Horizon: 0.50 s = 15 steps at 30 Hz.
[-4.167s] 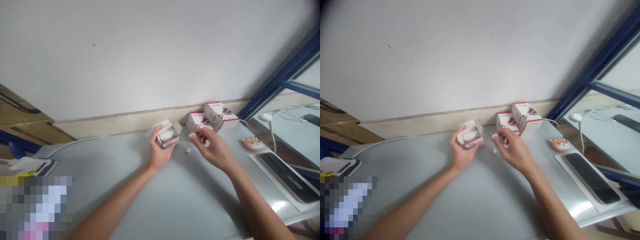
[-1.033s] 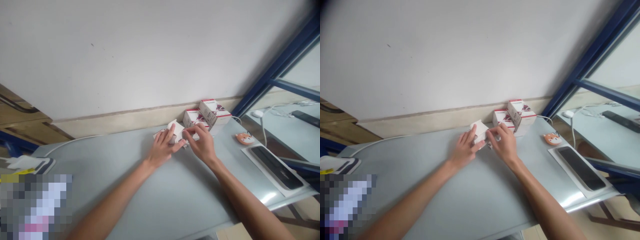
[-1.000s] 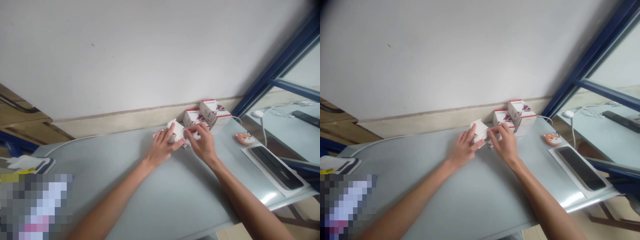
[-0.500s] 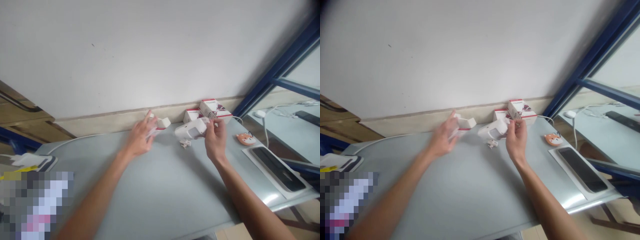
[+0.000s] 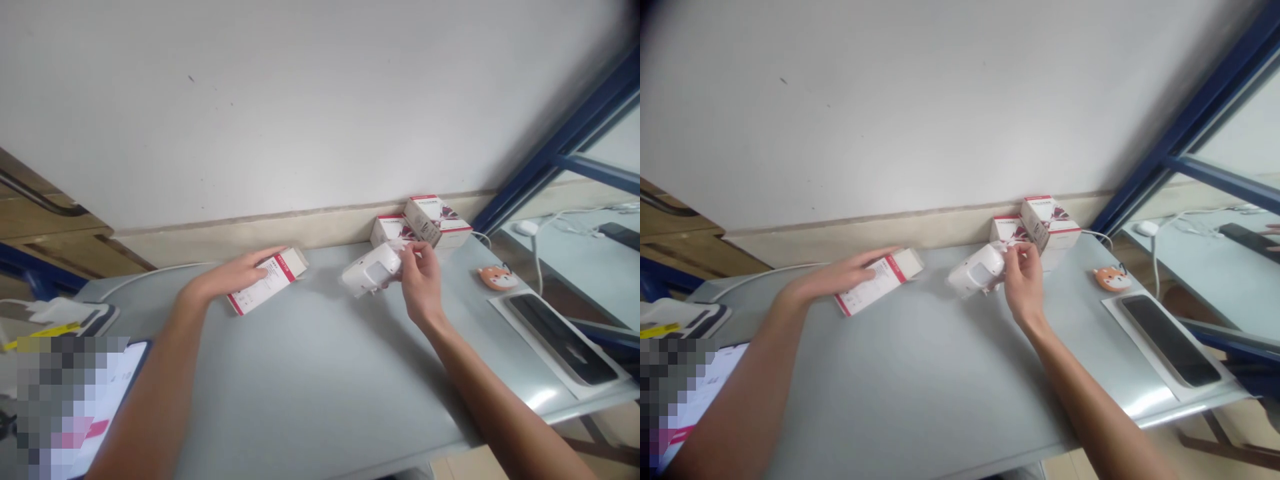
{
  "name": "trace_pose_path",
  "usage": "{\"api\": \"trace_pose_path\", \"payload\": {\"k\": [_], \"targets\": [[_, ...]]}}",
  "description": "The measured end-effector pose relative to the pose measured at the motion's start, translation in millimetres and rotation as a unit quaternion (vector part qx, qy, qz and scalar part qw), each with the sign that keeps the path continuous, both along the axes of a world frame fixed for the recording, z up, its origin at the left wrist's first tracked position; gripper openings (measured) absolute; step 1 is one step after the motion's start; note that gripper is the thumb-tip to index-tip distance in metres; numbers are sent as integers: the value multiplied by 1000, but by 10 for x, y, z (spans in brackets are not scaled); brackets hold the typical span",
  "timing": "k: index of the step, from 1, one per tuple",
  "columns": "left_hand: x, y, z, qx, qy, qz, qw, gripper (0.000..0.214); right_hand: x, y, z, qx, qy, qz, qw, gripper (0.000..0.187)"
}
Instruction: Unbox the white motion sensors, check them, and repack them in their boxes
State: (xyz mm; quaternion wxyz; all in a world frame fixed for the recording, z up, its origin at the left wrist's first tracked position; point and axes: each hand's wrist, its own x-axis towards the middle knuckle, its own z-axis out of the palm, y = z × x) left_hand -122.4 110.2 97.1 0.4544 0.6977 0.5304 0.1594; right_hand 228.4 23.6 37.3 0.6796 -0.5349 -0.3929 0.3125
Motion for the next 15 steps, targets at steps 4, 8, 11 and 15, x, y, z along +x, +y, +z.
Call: {"api": "trace_pose_path", "payload": {"k": [4, 8, 11, 15], "targets": [[38, 49, -95, 181, 108, -44, 977, 69, -28, -9, -14, -4, 4, 9, 1000, 25], [464, -125, -224, 307, 73, 10, 949, 46, -58, -23, -14, -34, 28, 30, 999, 27], [912, -395, -418, 150, -120, -28, 981, 46, -95, -35, -19, -55, 33, 59, 996, 30], [1270, -659, -758, -71, -304, -46, 949, 56, -146, -48, -33, -79, 38, 82, 993, 35]]}}
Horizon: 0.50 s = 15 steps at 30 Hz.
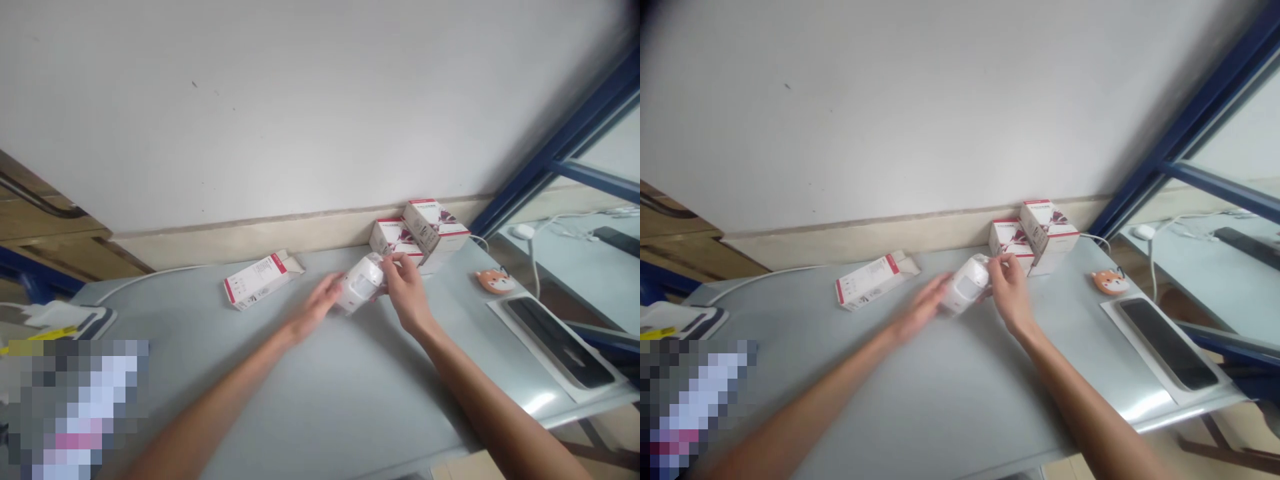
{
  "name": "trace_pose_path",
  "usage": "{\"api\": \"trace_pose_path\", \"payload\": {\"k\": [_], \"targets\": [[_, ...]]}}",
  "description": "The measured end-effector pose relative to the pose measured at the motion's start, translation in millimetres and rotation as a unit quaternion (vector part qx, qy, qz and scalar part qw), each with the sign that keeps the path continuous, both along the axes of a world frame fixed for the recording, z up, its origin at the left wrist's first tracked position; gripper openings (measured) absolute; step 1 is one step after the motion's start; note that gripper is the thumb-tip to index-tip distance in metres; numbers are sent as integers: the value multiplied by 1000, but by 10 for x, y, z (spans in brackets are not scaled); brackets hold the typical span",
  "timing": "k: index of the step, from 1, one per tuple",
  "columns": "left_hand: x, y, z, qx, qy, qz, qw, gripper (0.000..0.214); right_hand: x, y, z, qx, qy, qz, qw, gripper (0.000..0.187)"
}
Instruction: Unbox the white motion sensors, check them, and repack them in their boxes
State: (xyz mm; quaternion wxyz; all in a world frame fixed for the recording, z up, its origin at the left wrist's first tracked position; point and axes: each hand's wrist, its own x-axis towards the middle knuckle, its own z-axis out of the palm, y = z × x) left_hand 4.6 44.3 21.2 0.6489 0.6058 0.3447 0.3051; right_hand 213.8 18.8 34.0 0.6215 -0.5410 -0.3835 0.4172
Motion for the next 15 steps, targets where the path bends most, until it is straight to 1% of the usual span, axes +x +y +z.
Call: {"api": "trace_pose_path", "payload": {"k": [2, 4, 7, 10, 13, 15], "targets": [[38, -36, -114, -46, -29, -21, 998, 57, -15, -6, 4, -12, 0, 18, 1000, 37], [27, -27, -162, -82, -51, -28, 995, 55, -22, -11, 23, -11, -3, 39, 999, 40], [-2, 16, -153, -135, -102, -17, 985, 52, -26, -14, 64, 16, -18, 70, 997, 43], [-15, 50, -129, -166, -151, -9, 975, 47, -26, -8, 78, 36, -31, 89, 995, 45], [-29, 65, -128, -172, -166, -23, 971, 42, -2, 6, 55, 50, -49, 86, 994, 46], [-40, 66, -135, -174, -167, -44, 970, 41, 33, 13, 38, 55, -96, 71, 991, 41]]}}
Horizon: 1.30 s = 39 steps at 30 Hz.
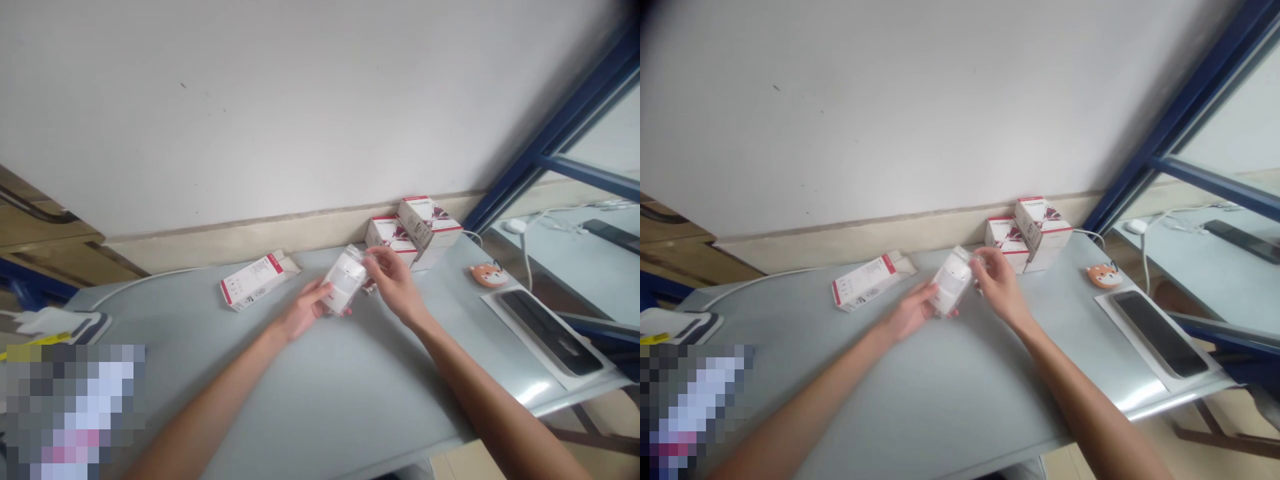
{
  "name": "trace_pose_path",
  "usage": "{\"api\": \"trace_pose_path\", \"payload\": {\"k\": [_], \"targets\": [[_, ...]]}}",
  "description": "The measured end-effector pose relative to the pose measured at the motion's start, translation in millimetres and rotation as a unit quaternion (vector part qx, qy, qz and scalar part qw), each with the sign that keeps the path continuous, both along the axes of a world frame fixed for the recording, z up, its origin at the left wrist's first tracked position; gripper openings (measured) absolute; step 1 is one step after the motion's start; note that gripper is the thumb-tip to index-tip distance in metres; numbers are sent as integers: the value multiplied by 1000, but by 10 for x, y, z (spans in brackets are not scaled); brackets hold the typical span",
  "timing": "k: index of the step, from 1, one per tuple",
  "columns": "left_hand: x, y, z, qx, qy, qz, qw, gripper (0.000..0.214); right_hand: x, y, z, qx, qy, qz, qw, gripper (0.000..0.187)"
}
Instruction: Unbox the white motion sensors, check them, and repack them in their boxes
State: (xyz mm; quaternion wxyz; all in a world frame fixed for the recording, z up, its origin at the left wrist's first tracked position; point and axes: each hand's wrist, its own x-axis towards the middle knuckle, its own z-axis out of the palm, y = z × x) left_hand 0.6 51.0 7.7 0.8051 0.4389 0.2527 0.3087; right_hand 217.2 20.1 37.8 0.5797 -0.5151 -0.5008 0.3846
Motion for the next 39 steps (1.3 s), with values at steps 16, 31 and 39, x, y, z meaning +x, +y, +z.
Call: {"api": "trace_pose_path", "payload": {"k": [16, 31, 39], "targets": [[-87, 96, -24, -103, -54, 27, 993, 42, 212, 1, 138, 405, -143, -398, 811, 11], [-193, 178, 40, -188, -153, 174, 954, 40, -92, -98, -191, 213, -420, 100, 877, 20], [-241, 169, 60, -201, -174, 134, 955, 41, -72, -48, -216, 185, -461, 127, 859, 26]]}}
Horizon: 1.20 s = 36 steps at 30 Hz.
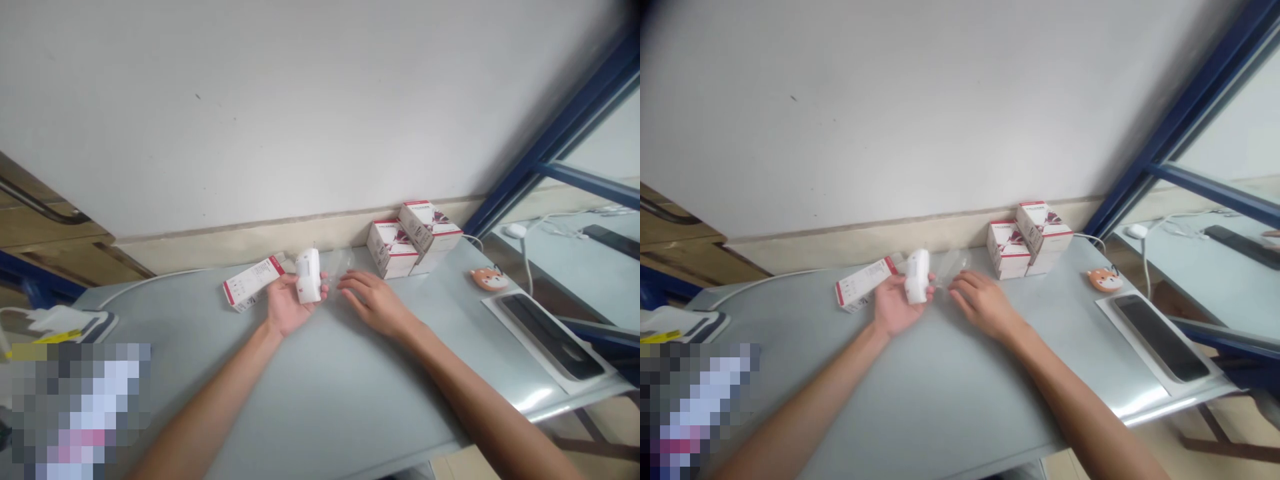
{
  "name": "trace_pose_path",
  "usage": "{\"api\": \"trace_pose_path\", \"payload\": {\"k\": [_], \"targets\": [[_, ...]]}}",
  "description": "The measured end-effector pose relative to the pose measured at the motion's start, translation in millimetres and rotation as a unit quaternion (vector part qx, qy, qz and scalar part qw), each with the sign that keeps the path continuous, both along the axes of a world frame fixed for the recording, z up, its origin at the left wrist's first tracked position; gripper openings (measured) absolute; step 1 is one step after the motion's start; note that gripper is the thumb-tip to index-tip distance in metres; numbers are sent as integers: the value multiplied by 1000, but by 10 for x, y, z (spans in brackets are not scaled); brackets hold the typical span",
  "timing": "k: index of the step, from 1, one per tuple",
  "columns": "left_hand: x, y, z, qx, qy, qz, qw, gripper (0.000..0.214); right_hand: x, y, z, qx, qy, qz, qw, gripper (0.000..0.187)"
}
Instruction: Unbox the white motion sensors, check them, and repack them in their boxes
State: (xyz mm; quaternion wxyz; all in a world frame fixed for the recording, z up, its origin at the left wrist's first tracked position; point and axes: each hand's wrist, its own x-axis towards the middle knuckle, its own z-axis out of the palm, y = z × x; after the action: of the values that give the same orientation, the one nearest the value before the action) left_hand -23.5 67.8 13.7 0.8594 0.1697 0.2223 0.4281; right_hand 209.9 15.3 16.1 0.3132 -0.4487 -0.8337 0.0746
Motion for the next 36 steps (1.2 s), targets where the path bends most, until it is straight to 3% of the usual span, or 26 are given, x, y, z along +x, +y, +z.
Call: {"api": "trace_pose_path", "payload": {"k": [12, 27, 32, 36], "targets": [[-6, -25, -38, 25, -28, -118, 992, 54, -5, 7, -66, 1, -18, -5, 1000, 28], [12, -28, -52, 72, -28, -149, 986, 56, -7, 32, -71, 32, 32, 2, 999, 26], [26, -47, -84, 99, -24, -177, 979, 46, -4, -7, 39, 38, 104, -58, 992, 27], [45, -97, -99, 115, -16, -229, 967, 47, 8, -45, 144, -7, 188, -102, 977, 31]]}}
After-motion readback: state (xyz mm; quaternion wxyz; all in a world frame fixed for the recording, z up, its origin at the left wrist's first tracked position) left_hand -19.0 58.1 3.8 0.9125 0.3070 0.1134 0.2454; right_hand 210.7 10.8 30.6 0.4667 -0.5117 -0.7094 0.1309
